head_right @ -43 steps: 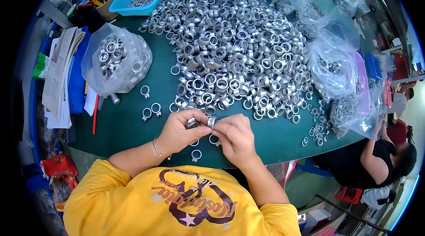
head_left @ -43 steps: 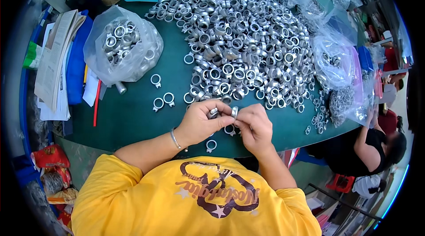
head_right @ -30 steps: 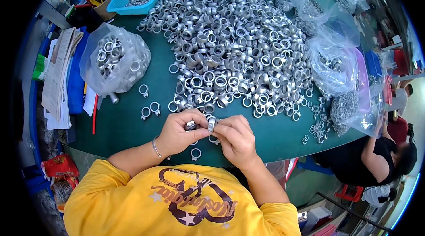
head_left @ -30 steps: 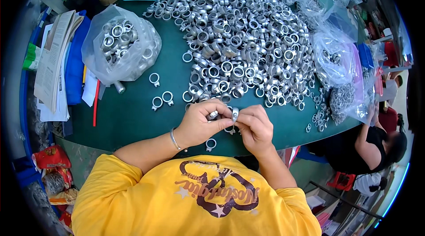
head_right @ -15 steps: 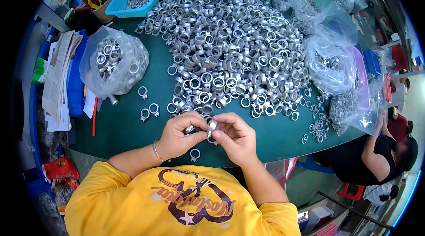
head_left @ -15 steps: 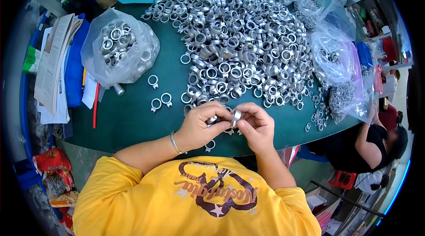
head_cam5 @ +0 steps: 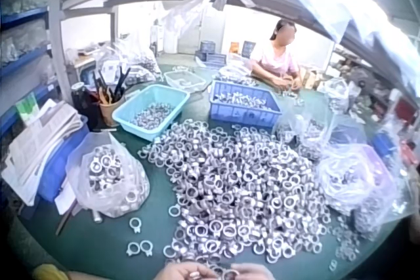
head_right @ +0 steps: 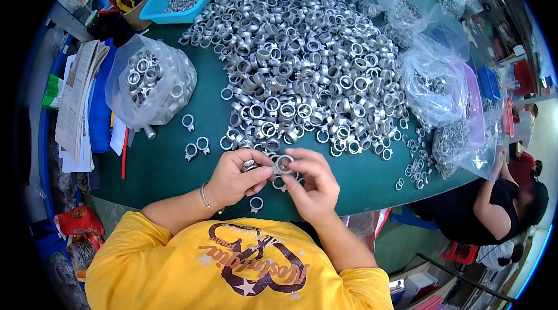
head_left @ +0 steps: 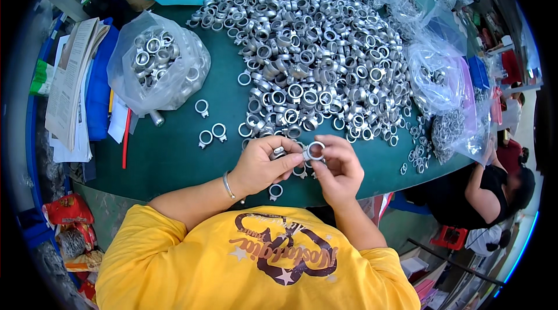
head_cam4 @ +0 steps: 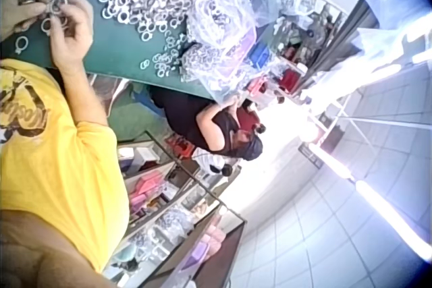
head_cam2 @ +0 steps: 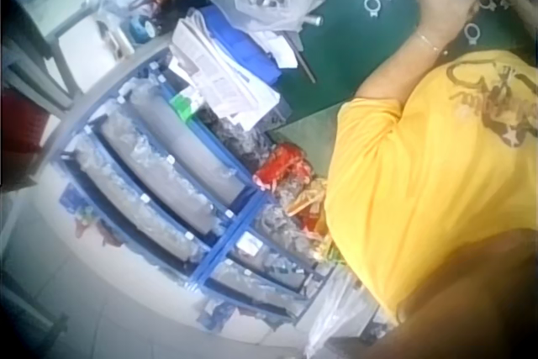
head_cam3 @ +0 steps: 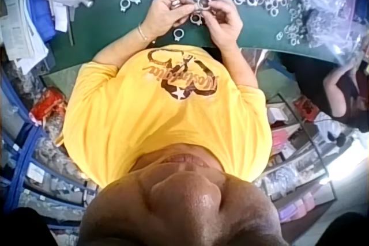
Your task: The person picks up metal rings and small screws from a large pile on a table, joins them together to form clamps, and places the assembled clamps into a plastic bag.
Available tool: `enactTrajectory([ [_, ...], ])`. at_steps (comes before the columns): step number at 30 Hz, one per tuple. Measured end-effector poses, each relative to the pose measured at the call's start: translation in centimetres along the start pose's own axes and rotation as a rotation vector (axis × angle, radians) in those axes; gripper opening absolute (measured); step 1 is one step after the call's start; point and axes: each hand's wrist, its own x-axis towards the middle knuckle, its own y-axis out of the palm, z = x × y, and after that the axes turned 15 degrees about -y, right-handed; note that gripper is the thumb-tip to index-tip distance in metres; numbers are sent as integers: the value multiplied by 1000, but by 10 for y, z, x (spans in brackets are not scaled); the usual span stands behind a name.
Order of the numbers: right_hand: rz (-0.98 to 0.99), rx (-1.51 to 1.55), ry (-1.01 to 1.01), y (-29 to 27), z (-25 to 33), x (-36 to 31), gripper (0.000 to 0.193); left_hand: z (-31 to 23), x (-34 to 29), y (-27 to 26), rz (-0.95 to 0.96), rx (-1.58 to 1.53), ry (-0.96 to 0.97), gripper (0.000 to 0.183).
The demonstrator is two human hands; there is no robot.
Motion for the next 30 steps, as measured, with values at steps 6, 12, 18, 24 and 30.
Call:
enactTrajectory([
  [6,381,-405,-424,1,11,13,22,-4,5,2,11,-358,-185,20],
  [12,192,-829,-98,-4,-21,29,18,-6,6,-8,128,-539,-202,12],
  [18,198,-745,81,-7,-25,28,14,-51,-13,-33,-235,-297,300,12],
  [24,53,-470,260,-22,-20,13,12,-138,-19,-135,-1379,1066,1001,11],
  [30,-26,-277,247,-14,-5,13,13,-135,-13,-193,-1313,1333,447,37],
])
